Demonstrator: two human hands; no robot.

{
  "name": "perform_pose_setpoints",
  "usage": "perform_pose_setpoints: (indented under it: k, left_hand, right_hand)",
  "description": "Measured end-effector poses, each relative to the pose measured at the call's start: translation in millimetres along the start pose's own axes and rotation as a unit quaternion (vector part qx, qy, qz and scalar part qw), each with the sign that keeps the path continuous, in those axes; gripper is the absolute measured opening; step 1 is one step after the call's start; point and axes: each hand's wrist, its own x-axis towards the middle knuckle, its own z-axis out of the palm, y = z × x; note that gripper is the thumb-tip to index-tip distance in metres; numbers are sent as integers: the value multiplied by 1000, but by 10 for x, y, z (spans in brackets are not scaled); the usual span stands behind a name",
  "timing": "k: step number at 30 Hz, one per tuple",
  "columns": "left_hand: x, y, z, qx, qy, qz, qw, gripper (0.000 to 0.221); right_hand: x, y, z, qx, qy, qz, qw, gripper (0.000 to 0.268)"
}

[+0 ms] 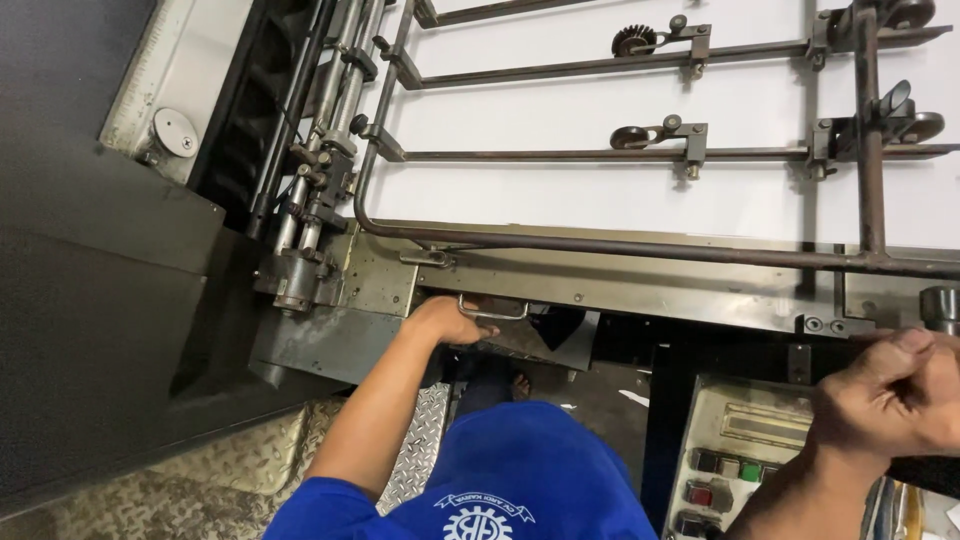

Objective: The recorder is operating an industrial printing press, adjusting rollers and using the control panel to manage the print job.

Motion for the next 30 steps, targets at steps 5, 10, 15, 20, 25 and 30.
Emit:
perform_pose_setpoints:
  k: [5,10,15,20,25,30]
  left_hand:
    - [60,-55,56,-10,0,1,1000,57]
    - [29,-48,53,-12,-7,0,1000,53]
    - [-46,57,-47,9,-6,-21,1000,48]
    - [8,-6,21,-6,-4,-4,1000,49]
    - [-7,-45,17,-5,-8,-20,1000,51]
    - [177,-159,143,-1,-22,-23,999,52]
  right_hand:
    - [-33,20,-9,-1,-4,-16,1000,33]
    - [-198,212,75,51,-24,45,997,29]
    - [-219,298,56,60,-18,37,997,33]
    - [-91,24,13,79,-9,80,994,34]
    - [17,-50,28,84,-3,76,994,36]
    - [465,-300,-67,-187,70,-147,969,27]
